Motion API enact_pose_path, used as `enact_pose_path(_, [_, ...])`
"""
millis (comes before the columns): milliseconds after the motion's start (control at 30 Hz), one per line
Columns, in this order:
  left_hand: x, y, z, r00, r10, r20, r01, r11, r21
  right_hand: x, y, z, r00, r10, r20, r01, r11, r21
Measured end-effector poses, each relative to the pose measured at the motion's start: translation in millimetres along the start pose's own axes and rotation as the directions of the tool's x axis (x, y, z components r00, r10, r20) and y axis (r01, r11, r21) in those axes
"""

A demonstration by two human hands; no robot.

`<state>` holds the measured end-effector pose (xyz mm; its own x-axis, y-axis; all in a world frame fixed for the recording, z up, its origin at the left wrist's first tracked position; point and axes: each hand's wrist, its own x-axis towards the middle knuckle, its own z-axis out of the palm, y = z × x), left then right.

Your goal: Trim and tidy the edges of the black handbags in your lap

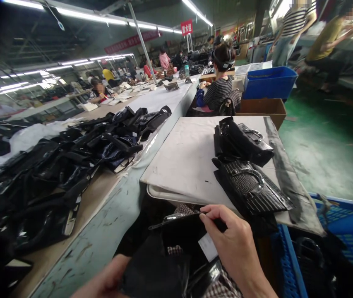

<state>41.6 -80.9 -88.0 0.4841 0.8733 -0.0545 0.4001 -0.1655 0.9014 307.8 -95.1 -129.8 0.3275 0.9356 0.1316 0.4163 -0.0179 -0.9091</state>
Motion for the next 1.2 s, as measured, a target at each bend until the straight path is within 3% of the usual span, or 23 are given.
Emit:
enact_pose_path(67, [11.5,10.2,-25.7,0.979,-0.147,0.142,0.151,0.988,-0.019,-2.8,-0.2,2.9,1.000,0.011,-0.010,-0.011,1.000,0.009])
enact_pose_path(133, [31.6,21.3,-40.6,0.991,-0.131,0.013,0.130,0.990,0.057,-5.1,-1.2,6.0,1.000,0.016,-0.008,-0.016,1.000,0.026])
enact_pose_path(167, [42.7,26.1,-42.8,0.994,-0.107,0.014,0.105,0.989,0.102,-6.0,-1.9,7.2,1.000,0.016,-0.008,-0.015,0.999,0.031])
enact_pose_path(300, [76.4,35.3,-27.0,0.967,-0.082,0.240,0.029,0.975,0.219,-8.3,-3.2,8.0,0.999,0.026,-0.032,-0.026,0.999,0.025])
enact_pose_path(367, [82.6,33.9,-17.1,0.956,-0.091,0.279,0.020,0.969,0.245,-9.4,-3.2,6.3,0.999,0.031,-0.041,-0.030,0.999,0.025])
enact_pose_path(767, [76.0,25.0,-14.7,0.969,-0.117,0.219,0.065,0.971,0.230,-13.1,-2.5,1.6,1.000,-0.009,0.001,0.009,0.998,0.056])
enact_pose_path(1033, [70.7,28.1,-6.3,0.976,-0.054,0.211,0.005,0.974,0.228,-14.7,0.2,6.9,0.998,0.003,-0.057,0.000,0.999,0.043])
enact_pose_path(1200, [73.2,30.0,-12.6,0.970,-0.062,0.234,-0.007,0.958,0.286,-18.8,1.1,5.9,0.998,0.008,-0.061,-0.006,1.000,0.027])
